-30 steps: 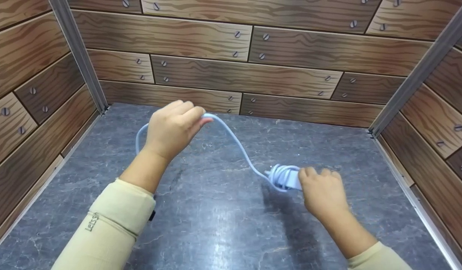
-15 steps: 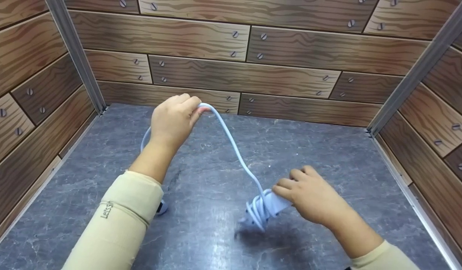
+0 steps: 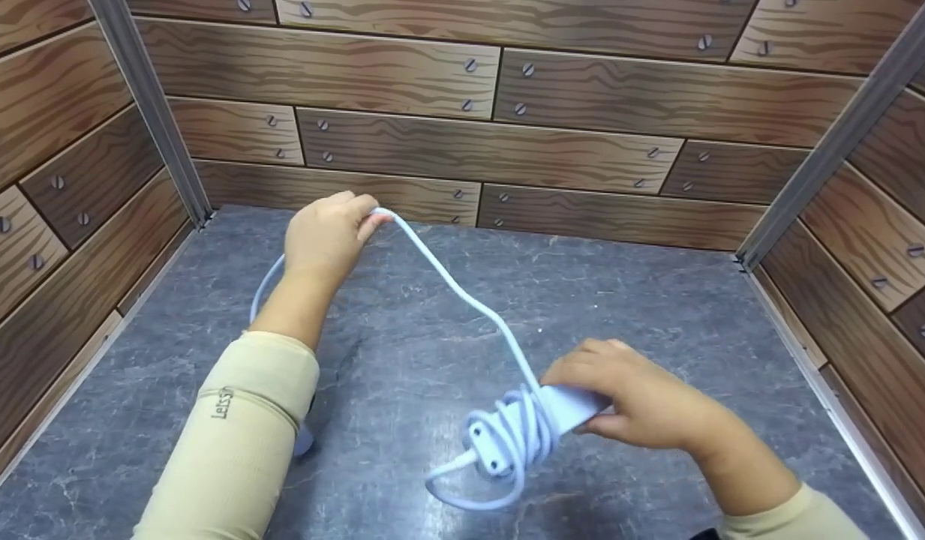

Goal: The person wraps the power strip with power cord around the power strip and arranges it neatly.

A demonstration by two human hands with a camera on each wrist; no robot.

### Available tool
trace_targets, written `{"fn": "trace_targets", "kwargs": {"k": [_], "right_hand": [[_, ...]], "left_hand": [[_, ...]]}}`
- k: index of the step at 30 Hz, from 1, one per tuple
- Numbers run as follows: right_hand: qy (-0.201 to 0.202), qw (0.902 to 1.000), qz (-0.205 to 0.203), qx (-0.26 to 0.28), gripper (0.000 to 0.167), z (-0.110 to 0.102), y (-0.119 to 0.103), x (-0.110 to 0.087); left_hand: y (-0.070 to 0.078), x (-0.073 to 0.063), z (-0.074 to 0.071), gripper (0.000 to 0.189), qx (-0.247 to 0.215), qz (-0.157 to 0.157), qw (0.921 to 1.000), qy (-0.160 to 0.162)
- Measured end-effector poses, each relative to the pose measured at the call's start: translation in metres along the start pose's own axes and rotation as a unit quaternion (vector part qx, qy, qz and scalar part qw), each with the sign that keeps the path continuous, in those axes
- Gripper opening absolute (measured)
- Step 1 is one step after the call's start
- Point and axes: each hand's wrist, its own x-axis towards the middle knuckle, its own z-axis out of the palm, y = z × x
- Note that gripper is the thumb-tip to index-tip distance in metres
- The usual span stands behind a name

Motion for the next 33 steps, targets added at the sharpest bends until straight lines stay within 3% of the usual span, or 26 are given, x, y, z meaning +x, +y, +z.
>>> {"fn": "trace_targets", "kwargs": {"k": [5, 9, 14, 17, 25, 33], "right_hand": [[0.051, 0.9931, -0.034, 0.101, 0.049, -0.007, 0.003, -0.001], [0.077, 0.9821, -0.029, 0.169, 0.055, -0.011, 0.001, -0.002], [0.106, 0.9683, 0.003, 0.226, 0.059, -0.014, 0.000, -0.002], [0.132, 0.9652, 0.041, 0.222, 0.059, -0.015, -0.002, -0.001], [0.240, 0.9528, 0.140, 0.123, 0.060, -0.011, -0.007, 0.006], [0.305, 0.9296, 0.202, 0.043, 0.057, -0.012, -0.011, 0.015]], "left_hand": [[-0.007, -0.006, 0.007, 0.042, -0.010, -0.007, 0.9966, -0.081], [-0.006, -0.010, 0.013, 0.043, -0.018, 0.004, 0.9895, -0.143], [-0.005, -0.015, 0.021, 0.037, -0.027, 0.015, 0.9844, -0.173], [-0.005, -0.018, 0.025, 0.035, -0.034, 0.029, 0.9839, -0.173], [0.001, -0.027, 0.039, 0.036, -0.038, 0.076, 0.9804, -0.178], [0.018, -0.040, 0.053, 0.046, -0.017, 0.108, 0.9647, -0.240]]}}
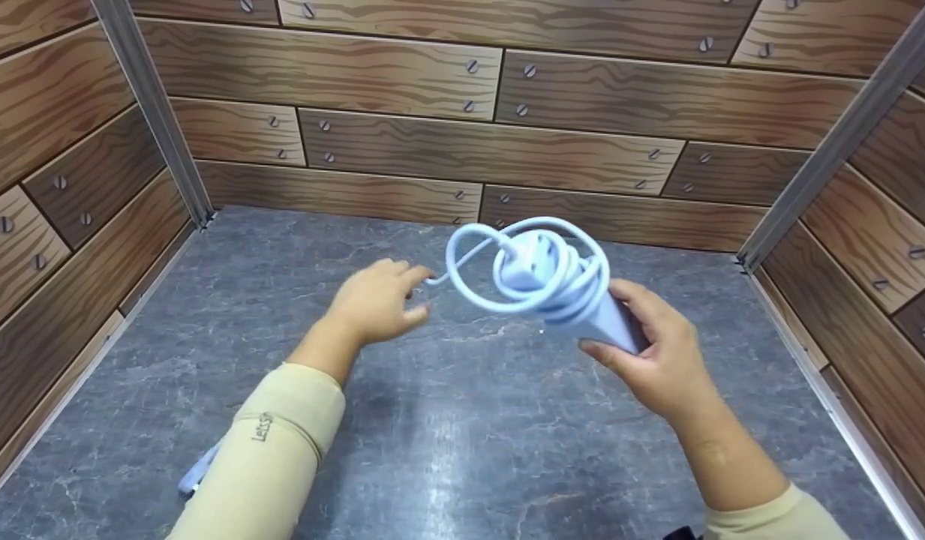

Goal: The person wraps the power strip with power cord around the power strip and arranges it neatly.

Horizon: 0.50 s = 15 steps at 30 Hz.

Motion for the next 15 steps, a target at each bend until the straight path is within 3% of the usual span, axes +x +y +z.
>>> {"fn": "trace_targets", "kwargs": {"k": [4, 8, 15], "right_hand": [[0.029, 0.9994, 0.015, -0.011, 0.053, 0.002, -0.002, 0.003], [0.044, 0.9965, 0.058, -0.042, 0.049, 0.005, -0.001, 0.006], [0.042, 0.9770, 0.158, -0.137, 0.048, 0.010, 0.016, 0.009]], "left_hand": [[0.011, -0.002, 0.005, 0.047, 0.008, 0.023, 0.9991, -0.035], [0.019, -0.003, 0.007, 0.037, 0.023, 0.050, 0.9965, -0.064], [0.026, -0.004, 0.004, 0.025, 0.021, 0.087, 0.9926, -0.082]]}}
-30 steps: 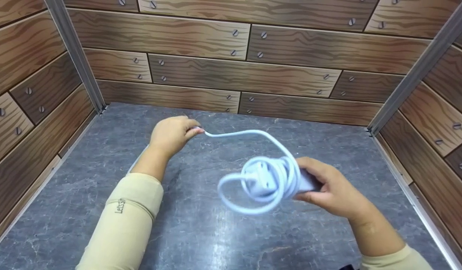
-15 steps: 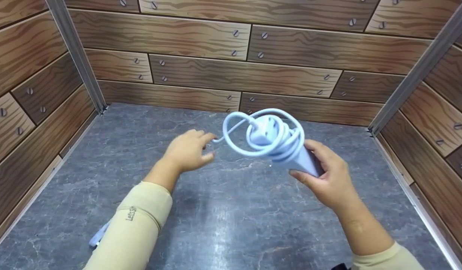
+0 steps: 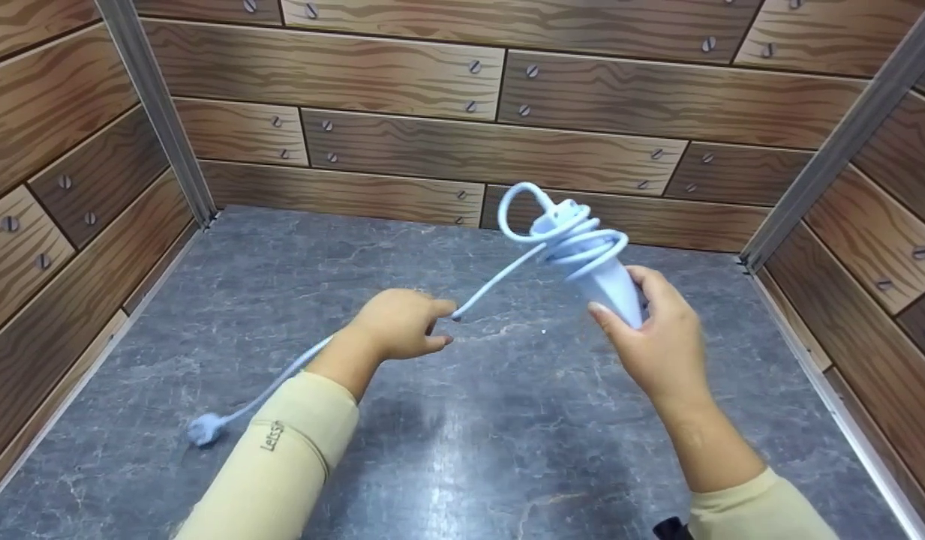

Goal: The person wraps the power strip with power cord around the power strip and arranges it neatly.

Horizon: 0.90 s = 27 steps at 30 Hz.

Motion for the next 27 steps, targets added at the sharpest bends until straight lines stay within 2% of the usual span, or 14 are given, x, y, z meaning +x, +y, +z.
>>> {"fn": "trace_targets", "kwargs": {"k": [5, 10, 15, 19, 22, 27], "right_hand": [[-0.022, 0.9948, 0.033, -0.093, 0.052, 0.005, 0.016, 0.000], [-0.028, 0.9910, 0.048, -0.122, 0.052, 0.010, 0.024, -0.002], [-0.020, 0.9882, 0.040, -0.146, 0.053, 0.014, 0.031, -0.001], [-0.017, 0.9829, 0.043, -0.178, 0.052, 0.013, 0.040, -0.001], [-0.020, 0.9774, 0.038, -0.207, 0.051, 0.014, 0.048, -0.002], [-0.015, 0.9703, -0.008, -0.241, 0.045, 0.019, 0.056, -0.006]], "left_hand": [[0.005, 0.000, -0.001, 0.017, 0.004, 0.019, 0.9997, 0.015], [0.012, -0.002, 0.000, 0.017, 0.016, 0.044, 0.9980, 0.043], [0.024, -0.004, -0.001, 0.015, -0.007, 0.067, 0.9966, 0.046], [0.032, -0.005, -0.005, 0.011, -0.022, 0.072, 0.9962, 0.044], [0.036, -0.005, -0.006, 0.009, -0.011, 0.070, 0.9962, 0.050], [0.039, -0.005, -0.010, 0.010, 0.023, 0.072, 0.9935, 0.085]]}}
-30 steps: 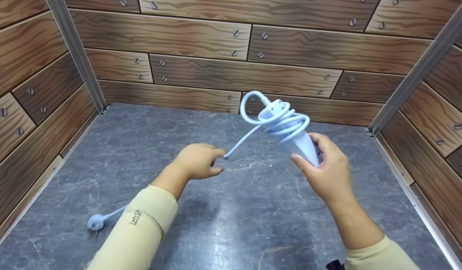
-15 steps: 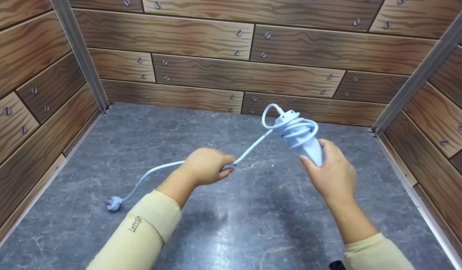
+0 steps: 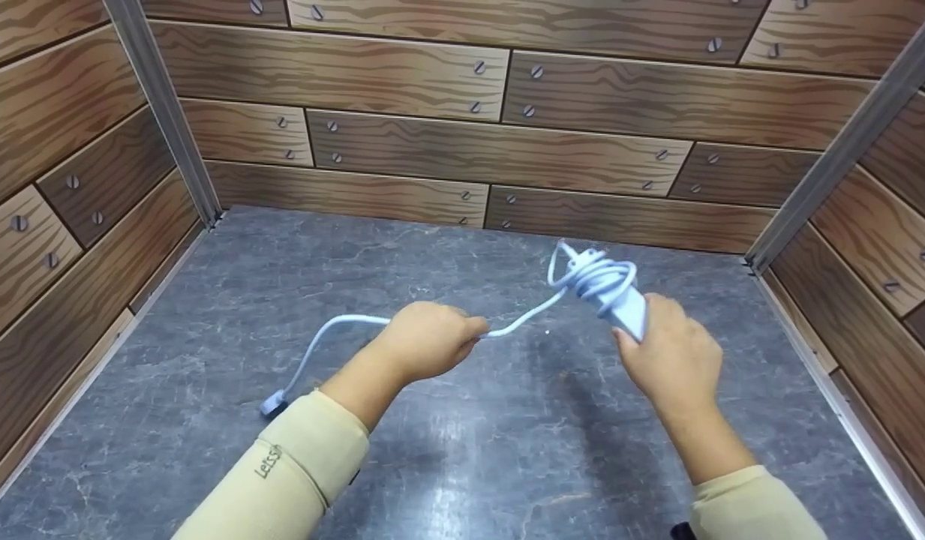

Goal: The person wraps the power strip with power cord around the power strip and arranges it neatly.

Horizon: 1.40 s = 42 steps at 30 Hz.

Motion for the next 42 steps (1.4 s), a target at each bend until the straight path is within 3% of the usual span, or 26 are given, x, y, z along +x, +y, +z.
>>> {"fn": "trace_targets", "kwargs": {"k": [6, 11, 18, 23, 28, 31, 37, 42], "right_hand": [[-0.035, 0.9979, -0.045, -0.032, 0.043, 0.002, -0.002, -0.003], [-0.063, 0.9902, -0.109, -0.059, 0.043, 0.005, -0.005, -0.006], [-0.103, 0.9710, -0.195, -0.094, 0.048, 0.007, -0.010, -0.009], [-0.092, 0.9524, -0.276, -0.091, 0.048, 0.007, -0.015, -0.009], [-0.074, 0.9276, -0.362, -0.056, 0.049, 0.008, -0.018, -0.010], [-0.076, 0.9174, -0.390, -0.023, 0.052, 0.007, -0.018, -0.011], [-0.107, 0.9105, -0.390, 0.089, 0.052, 0.000, -0.017, -0.014], [-0.119, 0.8978, -0.378, 0.192, 0.049, -0.009, -0.022, -0.016]], "left_hand": [[-0.003, -0.001, -0.004, 0.011, 0.031, 0.033, 0.9975, 0.054], [-0.008, -0.002, -0.006, 0.011, 0.050, 0.058, 0.9939, 0.080], [-0.012, 0.003, -0.020, 0.012, 0.066, 0.070, 0.9924, 0.076], [-0.011, 0.007, -0.028, 0.012, 0.071, 0.094, 0.9895, 0.084], [-0.009, 0.011, -0.032, 0.012, 0.075, 0.129, 0.9849, 0.087], [-0.010, 0.011, -0.033, 0.014, 0.078, 0.137, 0.9829, 0.095], [-0.015, 0.010, -0.034, 0.014, 0.047, 0.123, 0.9801, 0.149], [-0.018, 0.010, -0.033, 0.018, -0.011, 0.101, 0.9776, 0.185]]}}
